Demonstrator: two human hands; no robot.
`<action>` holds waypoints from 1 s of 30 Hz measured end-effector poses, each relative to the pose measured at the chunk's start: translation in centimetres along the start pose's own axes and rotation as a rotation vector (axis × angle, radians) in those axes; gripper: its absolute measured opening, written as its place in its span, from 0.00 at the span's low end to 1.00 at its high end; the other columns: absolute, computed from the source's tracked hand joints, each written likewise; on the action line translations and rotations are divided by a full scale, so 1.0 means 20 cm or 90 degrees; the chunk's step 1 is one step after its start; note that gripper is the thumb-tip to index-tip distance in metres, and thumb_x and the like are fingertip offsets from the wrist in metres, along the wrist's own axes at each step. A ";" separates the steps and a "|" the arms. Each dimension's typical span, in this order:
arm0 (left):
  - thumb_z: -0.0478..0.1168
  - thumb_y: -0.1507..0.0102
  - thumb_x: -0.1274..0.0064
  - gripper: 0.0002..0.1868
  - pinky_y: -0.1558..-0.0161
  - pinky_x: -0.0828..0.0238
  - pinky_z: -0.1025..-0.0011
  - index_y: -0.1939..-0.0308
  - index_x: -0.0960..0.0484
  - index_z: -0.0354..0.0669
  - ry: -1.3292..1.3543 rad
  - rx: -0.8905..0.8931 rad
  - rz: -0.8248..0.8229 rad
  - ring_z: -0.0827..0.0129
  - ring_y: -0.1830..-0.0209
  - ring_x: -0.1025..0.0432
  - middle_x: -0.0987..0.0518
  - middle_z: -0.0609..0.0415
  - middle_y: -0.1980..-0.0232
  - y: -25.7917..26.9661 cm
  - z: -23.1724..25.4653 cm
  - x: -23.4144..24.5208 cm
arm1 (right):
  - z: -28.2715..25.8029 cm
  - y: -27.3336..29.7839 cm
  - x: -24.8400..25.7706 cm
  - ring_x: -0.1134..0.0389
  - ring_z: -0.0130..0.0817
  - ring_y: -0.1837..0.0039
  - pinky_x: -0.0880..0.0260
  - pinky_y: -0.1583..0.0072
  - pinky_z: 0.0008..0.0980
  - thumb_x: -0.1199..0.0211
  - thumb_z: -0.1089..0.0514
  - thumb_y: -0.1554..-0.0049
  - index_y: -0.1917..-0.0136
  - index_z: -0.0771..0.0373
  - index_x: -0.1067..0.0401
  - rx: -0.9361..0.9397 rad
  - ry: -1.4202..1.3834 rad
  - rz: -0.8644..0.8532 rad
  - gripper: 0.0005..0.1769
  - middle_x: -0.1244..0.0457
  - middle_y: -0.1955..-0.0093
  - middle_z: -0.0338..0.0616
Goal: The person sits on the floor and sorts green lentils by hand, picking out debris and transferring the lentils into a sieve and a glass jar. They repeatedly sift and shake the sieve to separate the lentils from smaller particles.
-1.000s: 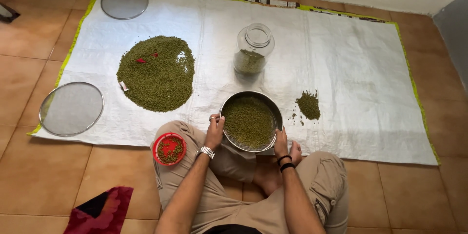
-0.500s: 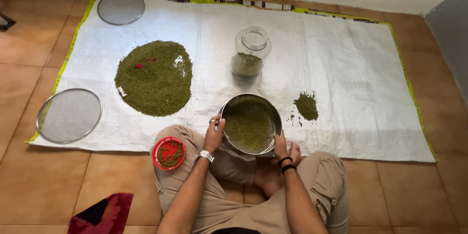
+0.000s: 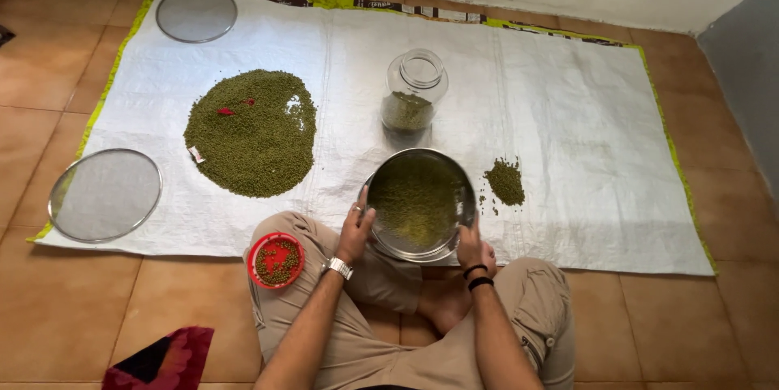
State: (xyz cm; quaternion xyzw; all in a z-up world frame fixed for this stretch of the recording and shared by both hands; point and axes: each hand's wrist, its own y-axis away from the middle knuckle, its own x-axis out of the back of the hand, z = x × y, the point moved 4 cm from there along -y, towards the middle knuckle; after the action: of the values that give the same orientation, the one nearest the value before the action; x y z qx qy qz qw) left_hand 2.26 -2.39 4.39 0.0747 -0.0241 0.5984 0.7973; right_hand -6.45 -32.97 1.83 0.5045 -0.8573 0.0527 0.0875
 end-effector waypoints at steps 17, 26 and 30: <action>0.61 0.31 0.69 0.38 0.43 0.31 0.59 0.17 0.53 0.63 -0.145 0.087 0.013 0.54 0.49 0.25 0.23 0.40 0.47 -0.04 -0.09 -0.01 | 0.07 0.03 -0.08 0.43 0.38 0.53 0.38 0.47 0.37 0.55 0.60 0.42 0.17 0.60 0.52 -0.171 0.058 -0.040 0.40 0.39 0.48 0.52; 0.61 0.22 0.72 0.34 0.34 0.39 0.52 0.14 0.50 0.59 -0.088 -0.278 0.136 0.44 0.32 0.35 0.31 0.30 0.29 0.03 0.01 0.02 | 0.07 0.00 -0.08 0.46 0.43 0.45 0.45 0.42 0.43 0.53 0.59 0.39 0.14 0.64 0.57 -0.072 0.012 0.020 0.41 0.43 0.41 0.58; 0.64 0.30 0.72 0.37 0.39 0.32 0.57 0.17 0.51 0.64 -0.128 0.029 0.042 0.47 0.46 0.27 0.23 0.36 0.47 -0.03 -0.08 0.01 | 0.07 0.02 -0.11 0.42 0.39 0.40 0.41 0.35 0.38 0.52 0.59 0.40 0.18 0.70 0.53 -0.005 0.015 -0.010 0.38 0.42 0.33 0.53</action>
State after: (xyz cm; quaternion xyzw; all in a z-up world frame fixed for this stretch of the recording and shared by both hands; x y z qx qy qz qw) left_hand 2.76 -2.21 2.87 0.1518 -0.0927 0.6144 0.7687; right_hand -5.85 -31.14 0.01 0.5101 -0.8525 0.0543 0.1002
